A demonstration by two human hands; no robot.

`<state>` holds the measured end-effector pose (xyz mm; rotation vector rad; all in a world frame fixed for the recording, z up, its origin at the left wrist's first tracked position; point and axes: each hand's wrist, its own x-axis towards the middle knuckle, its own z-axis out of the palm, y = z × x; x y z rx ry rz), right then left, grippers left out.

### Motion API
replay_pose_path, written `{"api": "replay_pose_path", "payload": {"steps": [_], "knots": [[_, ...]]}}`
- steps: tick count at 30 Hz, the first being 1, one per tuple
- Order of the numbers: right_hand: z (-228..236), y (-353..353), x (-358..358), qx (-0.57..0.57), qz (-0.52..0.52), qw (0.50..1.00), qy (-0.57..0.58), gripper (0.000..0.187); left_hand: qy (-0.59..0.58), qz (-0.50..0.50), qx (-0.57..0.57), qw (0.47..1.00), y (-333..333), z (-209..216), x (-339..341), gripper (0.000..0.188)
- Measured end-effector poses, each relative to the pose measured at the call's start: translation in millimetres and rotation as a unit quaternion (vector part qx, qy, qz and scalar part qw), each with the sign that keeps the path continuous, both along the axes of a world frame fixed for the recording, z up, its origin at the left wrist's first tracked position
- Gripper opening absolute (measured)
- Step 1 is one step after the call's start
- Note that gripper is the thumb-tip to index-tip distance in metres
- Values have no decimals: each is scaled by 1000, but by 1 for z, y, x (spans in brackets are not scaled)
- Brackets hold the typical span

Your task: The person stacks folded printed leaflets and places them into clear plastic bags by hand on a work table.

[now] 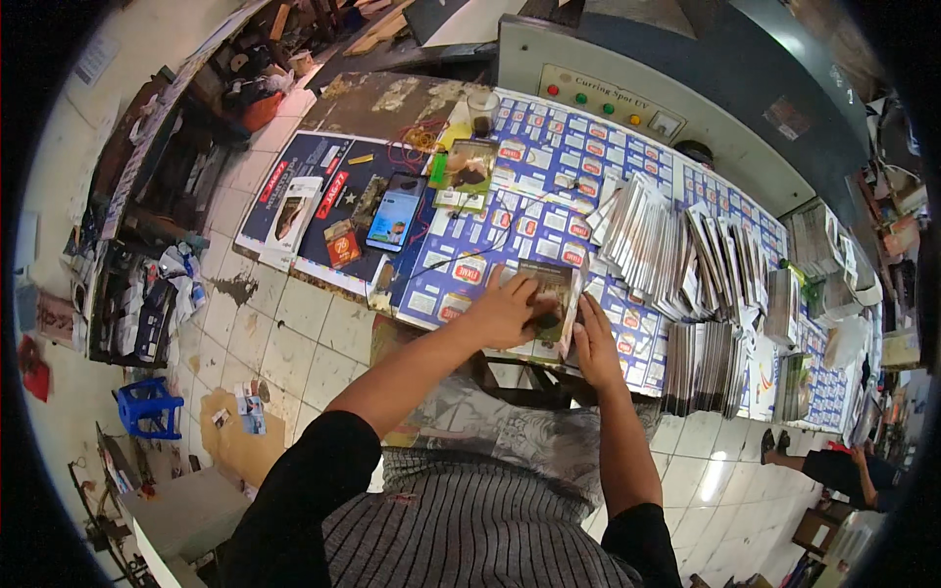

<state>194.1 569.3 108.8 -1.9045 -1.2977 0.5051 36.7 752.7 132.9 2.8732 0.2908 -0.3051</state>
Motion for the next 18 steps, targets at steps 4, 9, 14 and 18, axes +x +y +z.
{"api": "replay_pose_path", "payload": {"steps": [4, 9, 14, 18], "knots": [[5, -1, 10, 20, -75, 993, 86, 44, -164, -66, 8, 984, 1, -28, 18, 66], [2, -4, 24, 38, -50, 992, 112, 40, -151, -58, -32, 986, 1, -24, 44, 70], [-18, -15, 25, -14, -55, 998, 2, 43, -47, -76, -15, 996, -3, -11, 62, 94], [-15, -2, 10, 46, 2, 999, 23, 44, -66, -64, 9, 996, 5, -26, 42, 107]]}}
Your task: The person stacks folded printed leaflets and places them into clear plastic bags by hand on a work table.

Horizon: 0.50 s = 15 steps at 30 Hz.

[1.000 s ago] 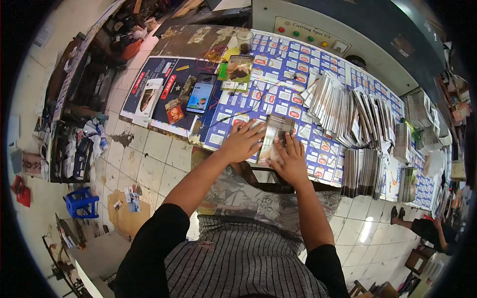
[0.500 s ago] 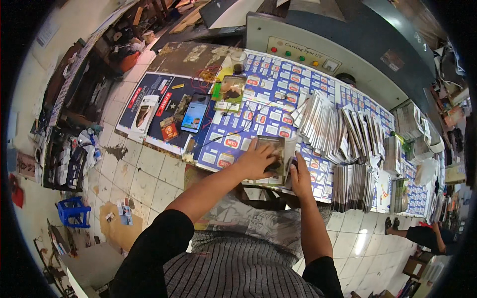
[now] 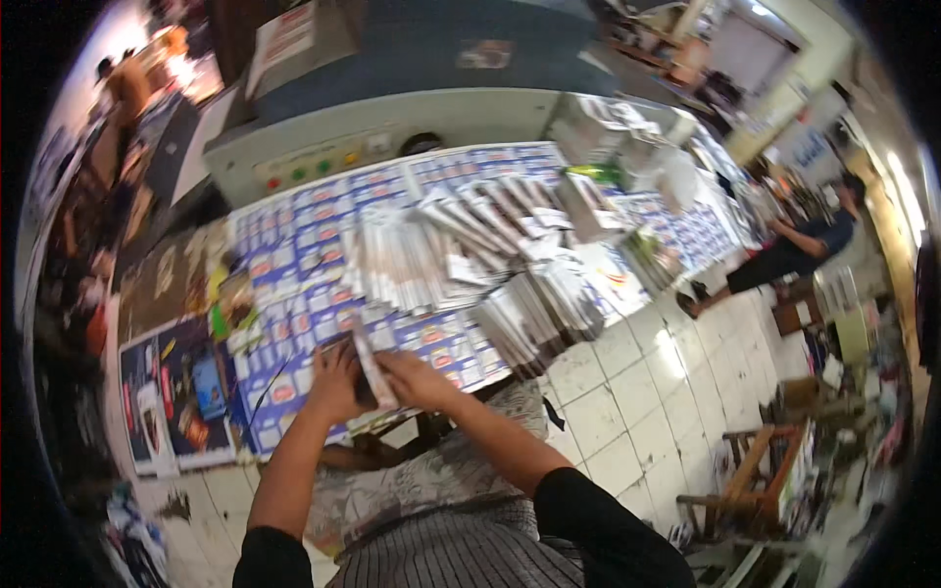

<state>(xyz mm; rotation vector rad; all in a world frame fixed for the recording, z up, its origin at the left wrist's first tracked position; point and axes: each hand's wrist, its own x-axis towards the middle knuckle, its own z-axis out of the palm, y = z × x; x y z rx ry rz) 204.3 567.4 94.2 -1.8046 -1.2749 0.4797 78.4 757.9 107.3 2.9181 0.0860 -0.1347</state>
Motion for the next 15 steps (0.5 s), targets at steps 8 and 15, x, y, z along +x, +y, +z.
{"api": "replay_pose_path", "payload": {"steps": [8, 15], "knots": [[8, -14, -1, -12, 6, 973, -232, 60, -18, -108, 17, 994, 0, -19, 8, 90], [5, 7, -19, -75, 28, 968, -236, 78, -29, -64, -214, 974, -4, -34, 7, 72]]}}
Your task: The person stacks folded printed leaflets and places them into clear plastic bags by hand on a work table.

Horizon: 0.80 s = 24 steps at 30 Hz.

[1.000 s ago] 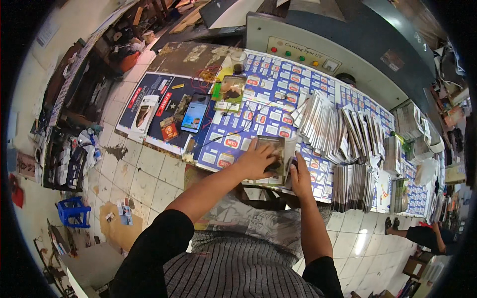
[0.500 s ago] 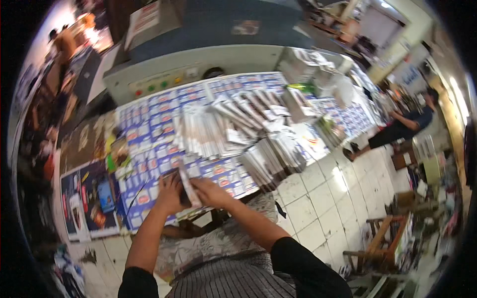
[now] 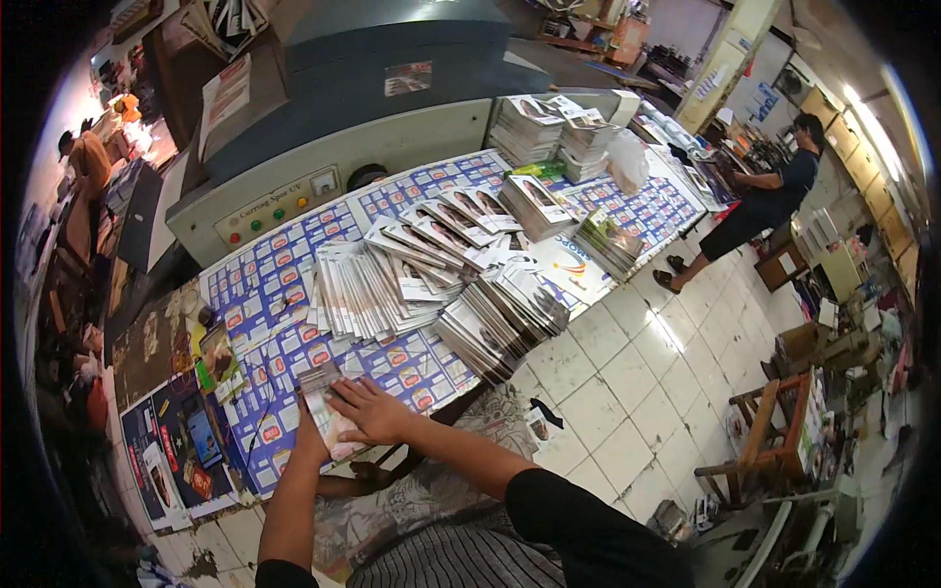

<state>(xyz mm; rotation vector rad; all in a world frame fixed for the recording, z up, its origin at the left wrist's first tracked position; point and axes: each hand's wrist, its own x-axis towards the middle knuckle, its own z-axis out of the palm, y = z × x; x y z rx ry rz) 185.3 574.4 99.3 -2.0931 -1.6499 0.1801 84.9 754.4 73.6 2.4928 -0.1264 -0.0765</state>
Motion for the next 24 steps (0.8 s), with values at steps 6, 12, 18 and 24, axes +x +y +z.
{"api": "replay_pose_path", "payload": {"steps": [6, 12, 18, 24], "knots": [[2, -9, 4, -53, -9, 998, 10, 82, 45, 4, 212, 976, -26, 83, -16, 67], [3, -5, -5, -34, -18, 999, -16, 80, -26, 135, 164, 977, 19, 23, -70, 62], [8, 18, -19, -28, 17, 999, -1, 80, -37, 143, 225, 963, 26, 20, -89, 59], [-12, 19, 0, 53, -2, 998, 36, 77, -35, 146, 110, 982, 27, 17, -59, 65]]}}
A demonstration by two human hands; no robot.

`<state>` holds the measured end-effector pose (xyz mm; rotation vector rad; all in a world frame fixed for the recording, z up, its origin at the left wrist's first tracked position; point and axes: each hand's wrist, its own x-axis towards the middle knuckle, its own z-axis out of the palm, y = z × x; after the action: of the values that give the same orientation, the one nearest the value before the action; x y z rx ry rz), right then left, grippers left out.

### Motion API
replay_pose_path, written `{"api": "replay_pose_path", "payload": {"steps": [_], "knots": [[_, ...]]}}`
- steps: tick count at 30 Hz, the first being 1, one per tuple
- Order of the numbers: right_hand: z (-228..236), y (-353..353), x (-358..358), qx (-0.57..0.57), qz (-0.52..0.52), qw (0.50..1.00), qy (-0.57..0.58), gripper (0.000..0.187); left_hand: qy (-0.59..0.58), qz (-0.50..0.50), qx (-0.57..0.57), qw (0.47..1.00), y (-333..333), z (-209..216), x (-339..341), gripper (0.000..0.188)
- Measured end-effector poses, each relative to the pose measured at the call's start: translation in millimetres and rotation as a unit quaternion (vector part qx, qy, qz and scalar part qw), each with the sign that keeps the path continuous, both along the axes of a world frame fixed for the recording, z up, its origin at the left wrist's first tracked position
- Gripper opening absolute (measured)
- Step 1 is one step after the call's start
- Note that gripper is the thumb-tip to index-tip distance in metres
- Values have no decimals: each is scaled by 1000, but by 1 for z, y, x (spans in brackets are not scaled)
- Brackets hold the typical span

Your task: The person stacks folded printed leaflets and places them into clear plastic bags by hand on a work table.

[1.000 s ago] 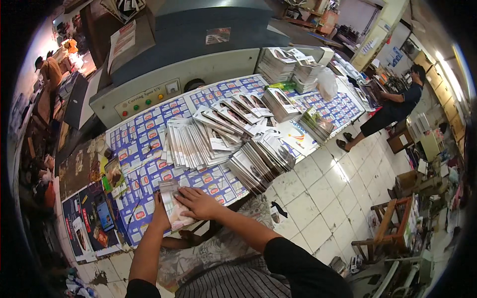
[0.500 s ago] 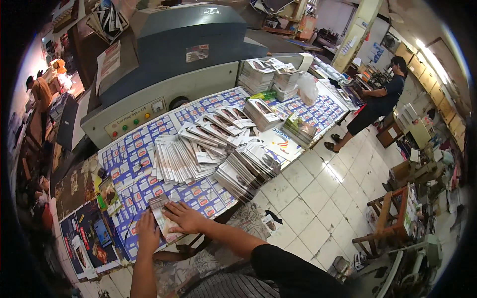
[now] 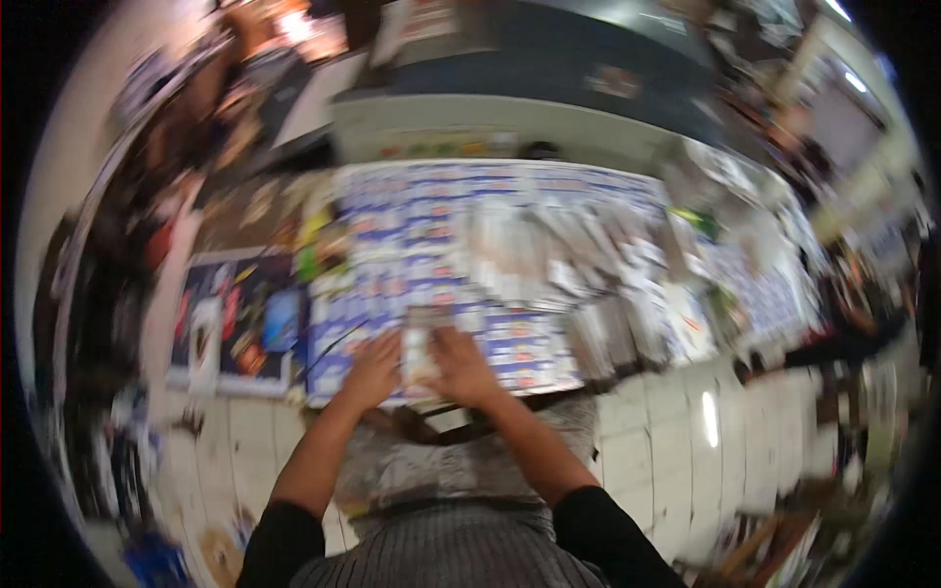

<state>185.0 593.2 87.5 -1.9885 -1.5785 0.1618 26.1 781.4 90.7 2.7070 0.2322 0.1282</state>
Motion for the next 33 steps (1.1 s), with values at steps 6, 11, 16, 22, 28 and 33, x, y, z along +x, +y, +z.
{"api": "replay_pose_path", "payload": {"steps": [6, 11, 16, 22, 28, 33], "knots": [[7, 3, -16, -78, -7, 993, -90, 73, -4, 12, 27, 1000, -2, -2, -22, 57], [12, 7, -18, -102, 2, 991, -89, 68, 16, 8, 46, 999, -3, 4, -32, 60], [13, 4, -13, -97, 16, 995, -32, 70, -9, 8, 55, 998, -4, 3, -32, 65], [13, 2, -3, -87, 34, 996, 8, 76, -32, 13, 74, 997, -6, 7, -28, 65], [16, 2, -4, -90, 40, 995, 17, 79, -41, 14, 75, 996, -6, 5, -28, 62], [19, 3, -5, -107, 36, 993, 29, 79, -28, 14, 75, 997, -6, 8, -28, 65]]}}
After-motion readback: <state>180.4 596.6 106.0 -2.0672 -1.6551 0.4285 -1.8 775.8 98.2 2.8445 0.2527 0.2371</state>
